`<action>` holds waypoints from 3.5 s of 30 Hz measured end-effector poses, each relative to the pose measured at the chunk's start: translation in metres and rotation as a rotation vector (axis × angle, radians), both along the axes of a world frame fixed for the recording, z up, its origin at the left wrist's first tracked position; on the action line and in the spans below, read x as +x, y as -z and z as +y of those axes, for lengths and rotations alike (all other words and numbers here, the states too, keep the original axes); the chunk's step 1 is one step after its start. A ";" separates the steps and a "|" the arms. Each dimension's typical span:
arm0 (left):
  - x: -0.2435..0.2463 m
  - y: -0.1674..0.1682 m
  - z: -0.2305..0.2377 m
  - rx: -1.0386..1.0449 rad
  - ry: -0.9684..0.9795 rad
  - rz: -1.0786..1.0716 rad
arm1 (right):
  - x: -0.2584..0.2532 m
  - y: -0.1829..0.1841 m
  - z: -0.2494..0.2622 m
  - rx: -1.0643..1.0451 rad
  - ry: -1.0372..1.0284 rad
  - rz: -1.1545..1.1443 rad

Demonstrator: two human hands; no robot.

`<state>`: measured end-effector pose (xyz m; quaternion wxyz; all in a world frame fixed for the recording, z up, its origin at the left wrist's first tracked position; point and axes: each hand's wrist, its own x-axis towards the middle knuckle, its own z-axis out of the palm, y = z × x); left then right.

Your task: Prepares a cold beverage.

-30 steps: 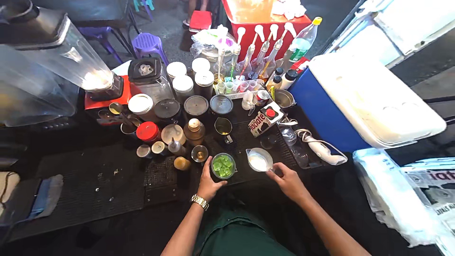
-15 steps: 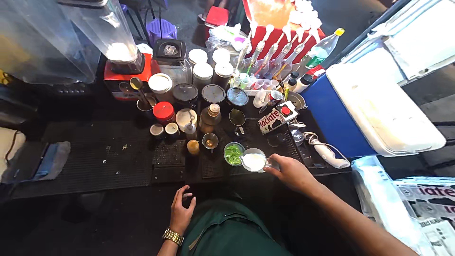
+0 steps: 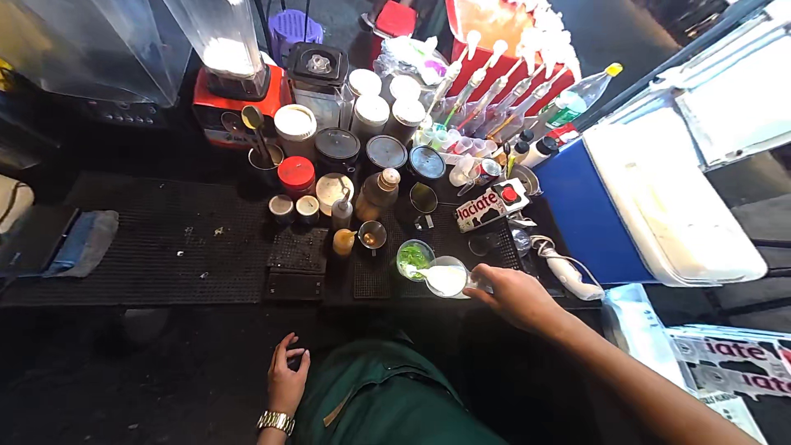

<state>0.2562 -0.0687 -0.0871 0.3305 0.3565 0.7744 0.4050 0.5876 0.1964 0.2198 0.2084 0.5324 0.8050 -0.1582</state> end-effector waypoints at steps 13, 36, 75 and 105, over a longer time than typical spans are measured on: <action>0.002 0.011 -0.005 -0.042 -0.031 0.013 | 0.009 -0.012 0.009 -0.011 -0.015 -0.095; 0.027 0.019 -0.029 -0.128 -0.180 0.001 | -0.021 -0.023 0.068 -0.014 -0.126 -0.253; 0.049 0.037 -0.077 -0.143 -0.379 -0.094 | -0.089 -0.040 0.082 -0.126 -0.432 -0.584; 0.038 -0.054 0.016 0.391 -0.012 0.257 | -0.139 -0.044 0.046 -0.103 -0.475 -0.610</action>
